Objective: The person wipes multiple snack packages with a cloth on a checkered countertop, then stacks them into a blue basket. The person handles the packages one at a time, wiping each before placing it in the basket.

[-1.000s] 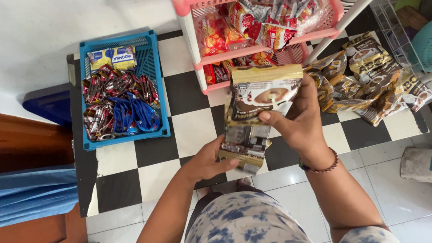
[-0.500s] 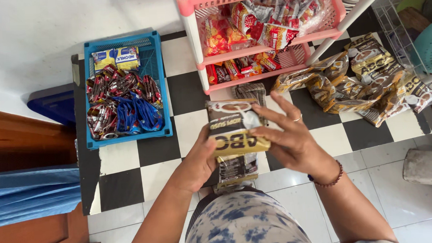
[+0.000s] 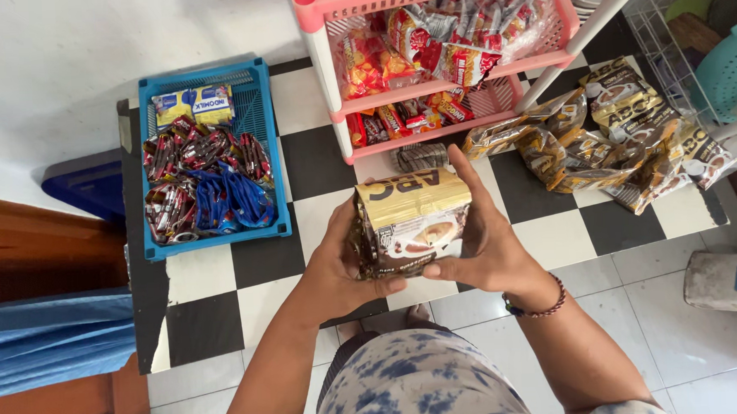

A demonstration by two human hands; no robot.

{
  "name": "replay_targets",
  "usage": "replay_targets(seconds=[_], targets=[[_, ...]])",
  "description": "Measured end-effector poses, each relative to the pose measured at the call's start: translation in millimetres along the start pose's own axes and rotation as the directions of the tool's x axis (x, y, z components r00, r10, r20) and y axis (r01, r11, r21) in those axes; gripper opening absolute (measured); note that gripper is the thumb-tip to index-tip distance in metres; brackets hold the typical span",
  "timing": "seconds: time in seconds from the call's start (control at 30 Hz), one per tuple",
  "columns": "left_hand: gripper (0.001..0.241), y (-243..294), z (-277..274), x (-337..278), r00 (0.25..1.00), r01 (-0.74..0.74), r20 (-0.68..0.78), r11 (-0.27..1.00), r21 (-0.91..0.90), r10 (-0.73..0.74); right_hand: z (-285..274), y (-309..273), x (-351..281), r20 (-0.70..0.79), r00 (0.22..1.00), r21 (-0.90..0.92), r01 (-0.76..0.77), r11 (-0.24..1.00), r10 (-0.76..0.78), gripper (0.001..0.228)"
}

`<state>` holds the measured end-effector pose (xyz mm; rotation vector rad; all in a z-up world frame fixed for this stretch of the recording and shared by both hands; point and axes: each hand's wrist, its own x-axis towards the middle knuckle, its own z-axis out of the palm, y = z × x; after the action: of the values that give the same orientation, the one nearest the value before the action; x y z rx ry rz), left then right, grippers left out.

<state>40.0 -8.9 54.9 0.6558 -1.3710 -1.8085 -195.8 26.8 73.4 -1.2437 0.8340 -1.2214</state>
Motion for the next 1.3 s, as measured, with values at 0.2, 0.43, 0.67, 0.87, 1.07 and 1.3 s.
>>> replay_targets(seconds=[0.2,0.43,0.67,0.87,1.07,1.3], targets=[[0.118,5,-1,-5,0.991,-0.131,0.058,0.977,0.168,0.123,-3,-16,10,0.018,0.996,0.035,-0.088,0.995,0.088,0.114],[0.112,-26,-26,6,0.969,0.034,0.247,0.976,-0.217,0.021,-1,-30,13,-0.049,0.997,0.249,0.073,0.966,-0.063,0.094],[0.107,-46,-17,-13,0.947,0.221,0.275,0.959,-0.177,-0.167,-19,-18,20,-0.222,0.876,-0.313,0.351,0.882,-0.427,0.086],[0.109,-29,-5,-21,0.944,0.293,0.275,0.839,-0.459,-0.18,-20,-1,14,0.099,0.803,-0.664,0.493,0.562,-0.587,0.076],[0.105,-18,-5,-15,0.96,0.279,0.147,0.755,-0.593,-0.239,-21,-12,-4,0.299,0.873,-0.716,0.472,0.514,-0.385,0.062],[0.104,-21,-13,-8,0.967,0.242,0.016,0.891,-0.384,-0.255,-9,-4,-12,0.078,0.96,-0.413,0.276,0.868,-0.268,0.032]])
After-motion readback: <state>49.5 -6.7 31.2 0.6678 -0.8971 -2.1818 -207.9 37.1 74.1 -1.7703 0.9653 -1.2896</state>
